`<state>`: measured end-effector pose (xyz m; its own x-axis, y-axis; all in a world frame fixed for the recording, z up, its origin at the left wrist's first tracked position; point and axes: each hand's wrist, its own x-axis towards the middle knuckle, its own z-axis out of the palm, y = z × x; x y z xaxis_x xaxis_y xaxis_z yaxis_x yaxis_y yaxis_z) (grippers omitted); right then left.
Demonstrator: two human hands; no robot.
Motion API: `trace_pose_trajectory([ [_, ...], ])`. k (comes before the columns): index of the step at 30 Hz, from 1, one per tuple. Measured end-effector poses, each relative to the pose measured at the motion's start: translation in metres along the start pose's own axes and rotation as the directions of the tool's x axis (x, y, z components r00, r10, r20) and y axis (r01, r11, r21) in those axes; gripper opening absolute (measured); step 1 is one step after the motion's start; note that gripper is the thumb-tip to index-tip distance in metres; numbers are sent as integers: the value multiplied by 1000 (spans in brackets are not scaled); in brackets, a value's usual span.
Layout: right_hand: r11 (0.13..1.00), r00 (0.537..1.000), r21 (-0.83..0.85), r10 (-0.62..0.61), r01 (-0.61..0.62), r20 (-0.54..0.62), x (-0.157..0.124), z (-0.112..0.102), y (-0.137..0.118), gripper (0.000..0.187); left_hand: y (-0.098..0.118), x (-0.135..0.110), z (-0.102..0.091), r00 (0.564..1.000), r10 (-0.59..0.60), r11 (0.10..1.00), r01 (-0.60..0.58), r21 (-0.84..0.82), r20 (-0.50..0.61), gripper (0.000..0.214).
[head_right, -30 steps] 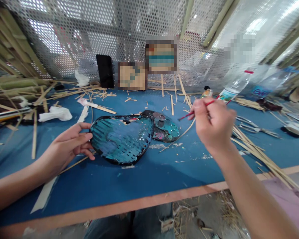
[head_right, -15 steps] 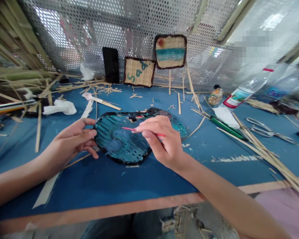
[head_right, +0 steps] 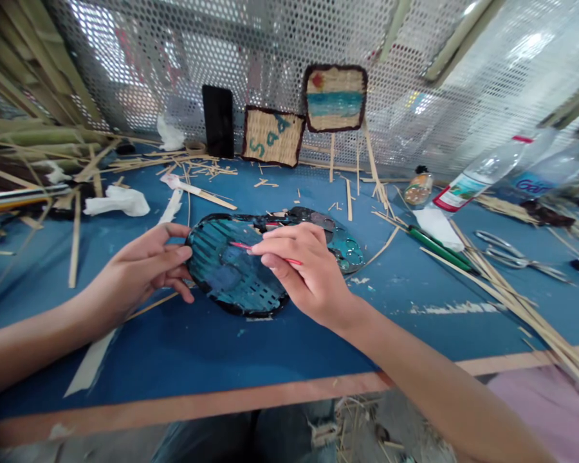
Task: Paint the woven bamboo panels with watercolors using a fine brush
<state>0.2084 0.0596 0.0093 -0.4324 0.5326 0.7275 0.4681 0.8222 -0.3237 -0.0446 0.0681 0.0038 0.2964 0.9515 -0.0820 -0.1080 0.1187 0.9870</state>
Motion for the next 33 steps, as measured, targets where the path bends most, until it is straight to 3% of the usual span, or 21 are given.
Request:
trace_pose_trajectory([
  [5, 998, 999, -22, -52, 52, 11, -2, -1, -1, 17, 2, -2, 0, 1000, -1, 1000, 1, -3, -5, 33],
  [11, 997, 994, -59, 35, -41, -106, 0, -2, 0, 17, 0, 0, 1, 1000, -13, 1000, 13, 0, -25, 33],
  [16, 1000, 1000, -27, 9, -9, -1, -2, 1, -5, 17, -1, 0, 0, 1000, -11, 1000, 11, 11, -11, 32],
  [20, 1000, 999, -19, 18, -19, -27, -3, 2, -6, 18, -1, 0, -2, 1000, -13, 1000, 13, 7, -7, 34],
  [33, 1000, 999, 1, -15, 15, 49, -3, 0, -10, 18, 0, -1, 1, 1000, -6, 1000, 6, 15, -22, 31],
])
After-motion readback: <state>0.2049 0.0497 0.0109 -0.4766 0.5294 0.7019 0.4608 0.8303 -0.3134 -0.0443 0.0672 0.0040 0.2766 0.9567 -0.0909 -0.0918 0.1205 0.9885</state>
